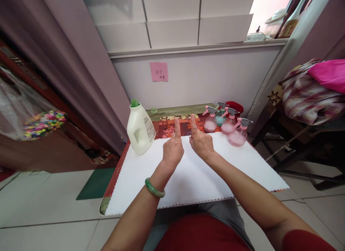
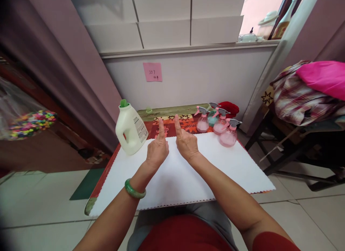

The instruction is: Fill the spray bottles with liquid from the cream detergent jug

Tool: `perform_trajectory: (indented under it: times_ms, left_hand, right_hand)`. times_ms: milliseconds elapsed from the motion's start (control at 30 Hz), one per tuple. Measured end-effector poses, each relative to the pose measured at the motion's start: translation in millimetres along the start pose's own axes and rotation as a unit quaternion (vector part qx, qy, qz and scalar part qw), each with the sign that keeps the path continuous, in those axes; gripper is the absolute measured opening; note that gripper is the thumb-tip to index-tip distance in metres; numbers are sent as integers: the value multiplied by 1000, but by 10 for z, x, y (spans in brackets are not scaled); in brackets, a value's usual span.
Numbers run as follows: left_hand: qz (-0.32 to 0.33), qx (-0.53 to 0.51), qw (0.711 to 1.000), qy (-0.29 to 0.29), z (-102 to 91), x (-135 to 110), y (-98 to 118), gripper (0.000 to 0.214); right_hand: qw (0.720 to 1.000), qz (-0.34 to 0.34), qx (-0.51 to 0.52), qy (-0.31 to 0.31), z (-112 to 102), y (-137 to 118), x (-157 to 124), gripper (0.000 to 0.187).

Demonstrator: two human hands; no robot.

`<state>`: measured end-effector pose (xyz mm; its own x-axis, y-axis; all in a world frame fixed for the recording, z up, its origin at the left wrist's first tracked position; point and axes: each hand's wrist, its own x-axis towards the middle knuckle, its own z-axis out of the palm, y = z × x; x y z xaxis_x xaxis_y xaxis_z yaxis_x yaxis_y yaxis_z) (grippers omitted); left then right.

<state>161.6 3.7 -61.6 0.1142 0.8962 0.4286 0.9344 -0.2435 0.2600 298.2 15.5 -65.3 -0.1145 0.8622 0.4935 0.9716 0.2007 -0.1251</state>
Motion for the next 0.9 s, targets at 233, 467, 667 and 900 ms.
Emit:
perform_trajectory:
  times_ms: [233,467,667,900]
  left_hand:
    - [-14,-32,999,-11,31,30,-19,94]
    - [-8,-141,990,-17,148,-13,-188,88]
    - [-90,-203,932,285,38,-14,-1098,75]
    - [-276,-292,870,286,-56,117,-1986,84]
  right_hand:
    - [999,7,26,-19,5,7,2,85]
    - [994,30,83,-71,138,59,-23,85]
    - [955,123,231,-143,494,508,-364,42]
    - [912,224,321,-122,524,866,-733,46]
